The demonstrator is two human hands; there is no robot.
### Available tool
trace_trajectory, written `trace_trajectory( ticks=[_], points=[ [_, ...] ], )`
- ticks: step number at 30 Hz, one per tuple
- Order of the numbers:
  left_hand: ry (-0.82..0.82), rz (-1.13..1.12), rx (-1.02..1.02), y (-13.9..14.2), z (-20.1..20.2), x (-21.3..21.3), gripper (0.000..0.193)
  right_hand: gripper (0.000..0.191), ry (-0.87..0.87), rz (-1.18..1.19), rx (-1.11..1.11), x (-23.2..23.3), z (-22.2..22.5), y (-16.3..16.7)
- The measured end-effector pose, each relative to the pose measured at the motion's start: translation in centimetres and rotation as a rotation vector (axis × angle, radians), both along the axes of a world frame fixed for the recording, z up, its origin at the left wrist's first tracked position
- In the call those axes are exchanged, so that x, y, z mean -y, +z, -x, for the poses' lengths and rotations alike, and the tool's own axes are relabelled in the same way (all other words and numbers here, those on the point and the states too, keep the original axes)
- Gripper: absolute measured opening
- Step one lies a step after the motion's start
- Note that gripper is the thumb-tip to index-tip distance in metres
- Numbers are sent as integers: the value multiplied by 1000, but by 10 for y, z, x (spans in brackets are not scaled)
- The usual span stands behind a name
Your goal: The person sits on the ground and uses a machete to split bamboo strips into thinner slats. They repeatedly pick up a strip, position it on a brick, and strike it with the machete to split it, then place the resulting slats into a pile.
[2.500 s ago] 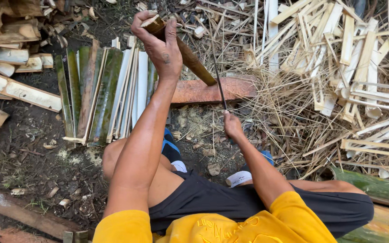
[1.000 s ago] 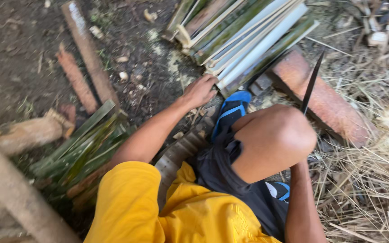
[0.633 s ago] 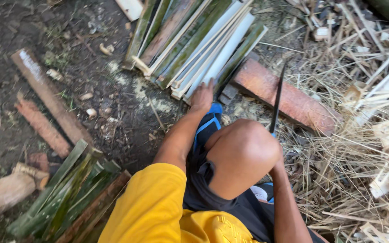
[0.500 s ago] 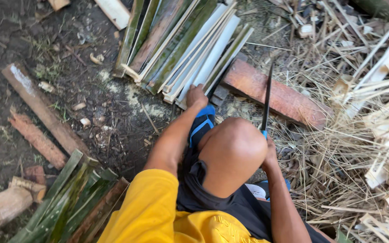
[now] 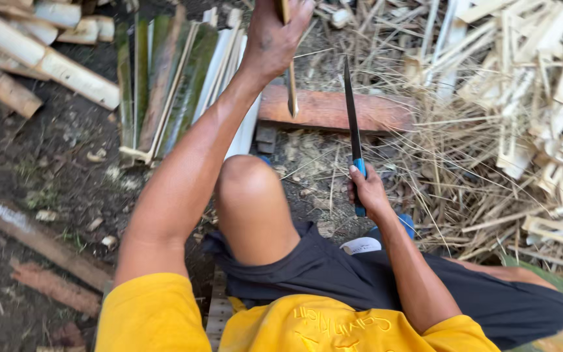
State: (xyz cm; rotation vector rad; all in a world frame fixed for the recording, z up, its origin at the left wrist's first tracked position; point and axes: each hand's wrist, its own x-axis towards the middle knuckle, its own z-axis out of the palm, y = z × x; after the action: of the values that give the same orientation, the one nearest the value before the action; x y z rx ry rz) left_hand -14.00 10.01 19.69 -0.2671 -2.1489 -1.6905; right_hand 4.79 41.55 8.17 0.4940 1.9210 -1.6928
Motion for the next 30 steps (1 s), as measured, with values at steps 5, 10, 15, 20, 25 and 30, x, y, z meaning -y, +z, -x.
trace_trajectory(
  ticks=[5, 10, 15, 20, 25, 30],
  points=[
    [-182, 289, -381, 48, 6, -92, 22, 25, -134, -55, -277, -27, -12, 52],
    [-416, 216, -353, 55, -40, -137, 56, 27, -74, -130, -543, -48, -30, 133],
    [-606, 287, -271, 55, -84, -154, 69, 46, 140, -224, -849, -44, -55, 217],
    [-705, 263, -155, 58, -102, -161, 74, 48, 120, -255, -882, -29, -60, 250],
    [-714, 270, -186, 61, -107, -163, 74, 44, 104, -189, -895, -26, -58, 252],
    [-769, 211, -182, 63, -110, -164, 74, 45, 108, -139, -835, -28, -61, 253]
  ],
)
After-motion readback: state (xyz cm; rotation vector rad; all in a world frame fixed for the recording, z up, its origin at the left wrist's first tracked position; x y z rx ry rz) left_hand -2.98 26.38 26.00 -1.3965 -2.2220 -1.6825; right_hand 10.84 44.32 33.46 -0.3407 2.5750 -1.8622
